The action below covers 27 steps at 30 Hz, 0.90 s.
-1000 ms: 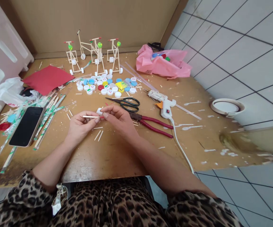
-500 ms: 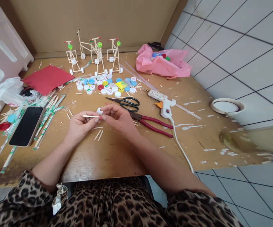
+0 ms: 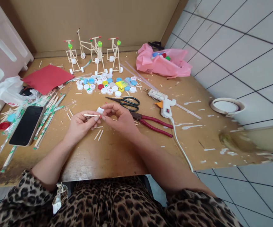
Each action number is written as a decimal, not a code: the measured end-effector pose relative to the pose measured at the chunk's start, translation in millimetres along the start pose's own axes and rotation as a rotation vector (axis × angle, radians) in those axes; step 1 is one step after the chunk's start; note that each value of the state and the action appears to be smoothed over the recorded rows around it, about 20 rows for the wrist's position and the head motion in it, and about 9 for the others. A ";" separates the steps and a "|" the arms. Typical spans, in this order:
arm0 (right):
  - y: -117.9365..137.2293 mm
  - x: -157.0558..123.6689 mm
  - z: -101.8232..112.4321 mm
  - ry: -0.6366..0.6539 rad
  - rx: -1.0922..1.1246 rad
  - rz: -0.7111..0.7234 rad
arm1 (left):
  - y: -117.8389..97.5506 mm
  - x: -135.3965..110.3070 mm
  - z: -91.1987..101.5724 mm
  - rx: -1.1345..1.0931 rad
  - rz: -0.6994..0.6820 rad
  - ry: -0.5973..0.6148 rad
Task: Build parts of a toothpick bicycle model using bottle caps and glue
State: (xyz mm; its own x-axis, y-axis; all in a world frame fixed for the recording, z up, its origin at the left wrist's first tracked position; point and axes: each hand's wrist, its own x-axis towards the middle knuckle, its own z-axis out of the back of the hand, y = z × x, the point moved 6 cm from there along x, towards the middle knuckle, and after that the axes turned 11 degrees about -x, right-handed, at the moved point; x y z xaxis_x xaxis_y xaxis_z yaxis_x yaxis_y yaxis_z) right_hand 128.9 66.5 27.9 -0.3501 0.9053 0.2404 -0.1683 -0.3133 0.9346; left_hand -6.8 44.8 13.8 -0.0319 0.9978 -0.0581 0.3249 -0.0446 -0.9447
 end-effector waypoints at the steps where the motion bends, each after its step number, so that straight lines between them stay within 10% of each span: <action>1: 0.1 0.2 0.0 -0.002 -0.025 0.022 | 0.2 0.1 0.1 -0.001 0.003 -0.002; 27: 9.5 -3.7 2.6 -0.018 -0.378 0.292 | 3.5 -0.8 1.5 -0.040 0.008 -0.021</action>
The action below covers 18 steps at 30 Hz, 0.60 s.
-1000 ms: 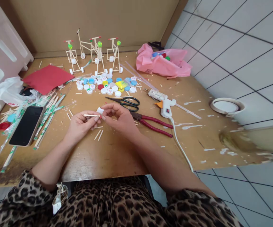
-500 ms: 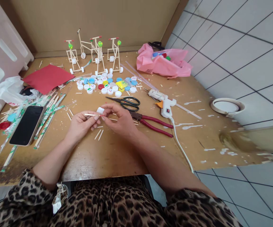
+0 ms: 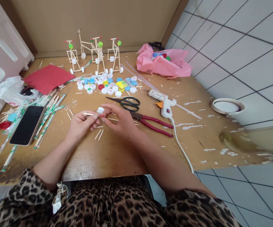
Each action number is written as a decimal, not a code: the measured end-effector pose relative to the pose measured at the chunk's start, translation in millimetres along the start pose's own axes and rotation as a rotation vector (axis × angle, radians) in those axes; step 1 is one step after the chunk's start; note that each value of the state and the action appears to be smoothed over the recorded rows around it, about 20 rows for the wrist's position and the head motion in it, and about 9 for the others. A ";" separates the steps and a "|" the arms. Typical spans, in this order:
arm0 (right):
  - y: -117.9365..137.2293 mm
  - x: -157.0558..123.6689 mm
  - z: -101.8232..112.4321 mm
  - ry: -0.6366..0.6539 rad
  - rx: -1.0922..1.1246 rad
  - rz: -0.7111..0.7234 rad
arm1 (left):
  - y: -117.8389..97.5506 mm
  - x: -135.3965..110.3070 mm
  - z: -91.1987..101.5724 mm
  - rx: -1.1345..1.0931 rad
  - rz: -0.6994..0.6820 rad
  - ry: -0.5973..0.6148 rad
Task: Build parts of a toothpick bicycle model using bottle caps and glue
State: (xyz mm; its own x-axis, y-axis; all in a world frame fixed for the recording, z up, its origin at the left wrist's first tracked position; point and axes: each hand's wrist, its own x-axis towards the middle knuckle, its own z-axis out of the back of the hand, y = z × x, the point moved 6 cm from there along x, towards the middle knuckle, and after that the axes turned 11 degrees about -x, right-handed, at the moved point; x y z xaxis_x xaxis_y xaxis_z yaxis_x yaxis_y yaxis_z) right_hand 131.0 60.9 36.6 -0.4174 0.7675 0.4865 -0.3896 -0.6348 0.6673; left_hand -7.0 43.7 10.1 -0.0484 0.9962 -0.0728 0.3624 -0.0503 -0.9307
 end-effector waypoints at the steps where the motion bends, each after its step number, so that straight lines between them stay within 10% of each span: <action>1: 0.4 -0.2 0.6 -0.007 -0.003 0.012 | -0.3 0.0 0.2 -0.006 0.000 -0.005; 18: -2.1 -1.2 -1.0 -0.023 0.128 -0.136 | -3.4 -1.2 -1.7 -0.018 -0.016 -0.007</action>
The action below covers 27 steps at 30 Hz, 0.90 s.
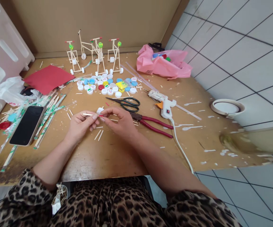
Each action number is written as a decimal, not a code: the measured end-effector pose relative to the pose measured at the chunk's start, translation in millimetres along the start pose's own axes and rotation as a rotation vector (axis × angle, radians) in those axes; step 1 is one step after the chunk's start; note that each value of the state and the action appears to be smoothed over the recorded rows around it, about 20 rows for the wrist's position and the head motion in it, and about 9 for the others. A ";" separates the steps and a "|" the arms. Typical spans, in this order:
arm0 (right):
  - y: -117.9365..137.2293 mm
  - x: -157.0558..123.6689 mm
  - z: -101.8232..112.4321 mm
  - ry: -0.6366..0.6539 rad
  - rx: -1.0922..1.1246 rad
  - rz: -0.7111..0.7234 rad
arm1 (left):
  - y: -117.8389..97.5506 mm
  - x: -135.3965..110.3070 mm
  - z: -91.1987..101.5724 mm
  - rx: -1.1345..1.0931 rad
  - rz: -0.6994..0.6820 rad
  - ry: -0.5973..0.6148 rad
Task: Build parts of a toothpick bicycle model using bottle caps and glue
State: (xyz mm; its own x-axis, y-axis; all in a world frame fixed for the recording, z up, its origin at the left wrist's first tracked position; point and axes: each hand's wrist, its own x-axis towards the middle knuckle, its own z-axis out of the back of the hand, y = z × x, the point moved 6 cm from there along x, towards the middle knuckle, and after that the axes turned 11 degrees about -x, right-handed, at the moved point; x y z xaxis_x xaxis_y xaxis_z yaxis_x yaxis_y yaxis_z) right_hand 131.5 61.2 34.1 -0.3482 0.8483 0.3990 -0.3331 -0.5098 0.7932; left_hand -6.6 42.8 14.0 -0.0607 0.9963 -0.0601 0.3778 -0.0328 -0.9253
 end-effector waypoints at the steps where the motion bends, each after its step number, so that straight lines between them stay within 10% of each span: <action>1: -0.4 0.2 -0.2 0.000 0.016 -0.013 | -0.2 0.0 -0.2 0.001 -0.001 0.003; 27: -9.6 -2.9 -8.9 -0.038 0.181 -0.175 | 13.1 3.4 4.1 -0.151 0.026 -0.029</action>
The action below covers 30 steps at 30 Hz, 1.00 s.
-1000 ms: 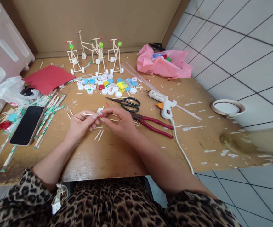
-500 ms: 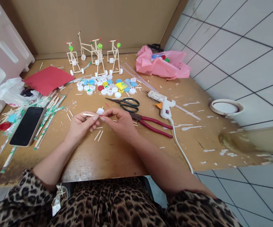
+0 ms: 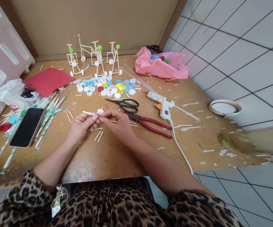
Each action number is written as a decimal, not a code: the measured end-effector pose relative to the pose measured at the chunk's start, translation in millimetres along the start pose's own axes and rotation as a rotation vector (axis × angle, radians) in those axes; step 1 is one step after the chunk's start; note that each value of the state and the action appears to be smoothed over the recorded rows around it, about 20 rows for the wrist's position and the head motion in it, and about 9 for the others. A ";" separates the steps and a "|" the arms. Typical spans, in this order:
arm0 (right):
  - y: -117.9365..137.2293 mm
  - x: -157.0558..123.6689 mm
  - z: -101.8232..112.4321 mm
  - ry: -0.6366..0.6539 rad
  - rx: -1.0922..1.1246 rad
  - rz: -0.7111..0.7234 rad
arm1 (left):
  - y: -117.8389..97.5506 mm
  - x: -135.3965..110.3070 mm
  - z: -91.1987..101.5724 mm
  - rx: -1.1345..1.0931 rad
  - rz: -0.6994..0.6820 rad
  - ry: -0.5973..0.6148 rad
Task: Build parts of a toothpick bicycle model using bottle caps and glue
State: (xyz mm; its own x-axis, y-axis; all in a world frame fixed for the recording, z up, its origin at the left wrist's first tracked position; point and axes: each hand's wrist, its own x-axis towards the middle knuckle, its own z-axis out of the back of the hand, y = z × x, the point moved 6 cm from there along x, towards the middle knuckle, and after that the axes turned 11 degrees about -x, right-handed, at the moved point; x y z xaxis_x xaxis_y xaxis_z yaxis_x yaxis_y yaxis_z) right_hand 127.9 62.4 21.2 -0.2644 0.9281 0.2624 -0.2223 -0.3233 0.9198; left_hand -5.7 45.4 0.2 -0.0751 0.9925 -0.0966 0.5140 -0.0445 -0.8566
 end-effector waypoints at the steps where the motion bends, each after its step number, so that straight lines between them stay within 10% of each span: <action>1: -0.3 -0.2 -0.1 -0.006 -0.008 0.001 | 1.1 0.2 0.3 -0.012 0.008 -0.002; 30: 2.5 -6.2 -2.7 -0.093 0.026 0.112 | 11.5 4.6 3.9 -0.266 0.146 -0.060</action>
State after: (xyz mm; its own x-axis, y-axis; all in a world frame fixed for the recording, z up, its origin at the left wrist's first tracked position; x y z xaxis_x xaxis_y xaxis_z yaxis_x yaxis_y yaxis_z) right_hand 126.5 55.3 21.1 -0.1983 0.8998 0.3886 -0.1714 -0.4222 0.8902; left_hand -3.4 49.1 -12.1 -0.0301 0.9688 -0.2459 0.7284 -0.1472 -0.6691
